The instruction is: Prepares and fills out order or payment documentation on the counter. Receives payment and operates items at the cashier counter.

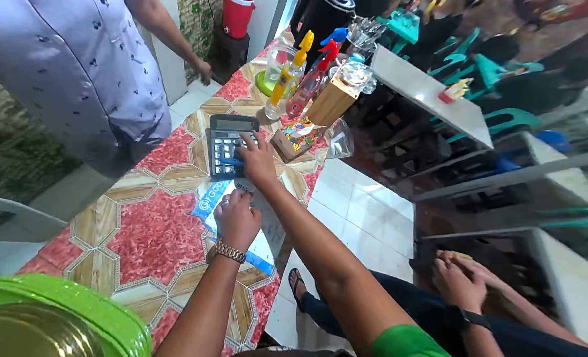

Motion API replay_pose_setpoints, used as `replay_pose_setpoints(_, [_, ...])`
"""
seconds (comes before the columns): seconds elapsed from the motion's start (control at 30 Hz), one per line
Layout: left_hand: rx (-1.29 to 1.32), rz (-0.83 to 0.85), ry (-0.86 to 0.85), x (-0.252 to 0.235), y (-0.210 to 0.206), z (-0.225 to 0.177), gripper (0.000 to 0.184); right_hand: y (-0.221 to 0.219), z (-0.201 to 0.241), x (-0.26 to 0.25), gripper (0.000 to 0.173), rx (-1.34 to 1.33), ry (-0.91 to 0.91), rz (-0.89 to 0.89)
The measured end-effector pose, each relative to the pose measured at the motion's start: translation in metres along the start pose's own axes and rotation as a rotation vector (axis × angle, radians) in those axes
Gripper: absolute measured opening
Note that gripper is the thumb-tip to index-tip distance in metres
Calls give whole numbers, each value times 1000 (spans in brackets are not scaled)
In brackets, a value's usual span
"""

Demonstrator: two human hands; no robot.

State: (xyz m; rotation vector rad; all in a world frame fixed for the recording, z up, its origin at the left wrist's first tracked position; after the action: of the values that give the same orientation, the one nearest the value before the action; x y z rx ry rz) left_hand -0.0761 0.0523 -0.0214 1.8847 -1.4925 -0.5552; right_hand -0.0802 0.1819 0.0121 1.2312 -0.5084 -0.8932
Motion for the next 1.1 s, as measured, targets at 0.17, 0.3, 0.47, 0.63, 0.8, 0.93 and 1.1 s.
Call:
replay_pose_setpoints(0.17, [-6,55,17,-2,-1,1,38,18,-15,19,36,-44,-40,-38])
replay_pose_setpoints(0.3, [-13,42,14,-2,0,0,38,2,-24,37,35,-41,-74,51])
replay_pose_setpoints(0.47, [-45,67,46,0,1,-2,33,5,13,24,31,-50,67,-24])
replay_pose_setpoints(0.63, [-65,113,81,1,3,-2,34,-4,31,30,31,-63,156,21])
replay_pose_setpoints(0.8, [-34,64,30,-1,2,-2,33,12,0,41,44,-190,68,-26])
replay_pose_setpoints(0.93, [-6,10,-11,-2,1,-1,37,21,-55,60,41,-239,-127,-148])
replay_pose_setpoints(1.1, [-33,8,-8,-1,-1,-1,38,15,-63,65,36,-168,-146,-116])
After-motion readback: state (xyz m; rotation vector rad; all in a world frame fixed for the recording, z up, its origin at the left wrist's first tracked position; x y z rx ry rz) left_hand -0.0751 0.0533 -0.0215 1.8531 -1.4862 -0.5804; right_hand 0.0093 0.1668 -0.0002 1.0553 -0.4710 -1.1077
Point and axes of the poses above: each hand's wrist, its own x-axis away from the middle knuckle, its own y-axis out of the back of the hand, z = x × y, the point moved 9 cm from there along -x, towards the middle knuckle, and after that the axes turned 12 degrees about -y, right-handed, at the moved point
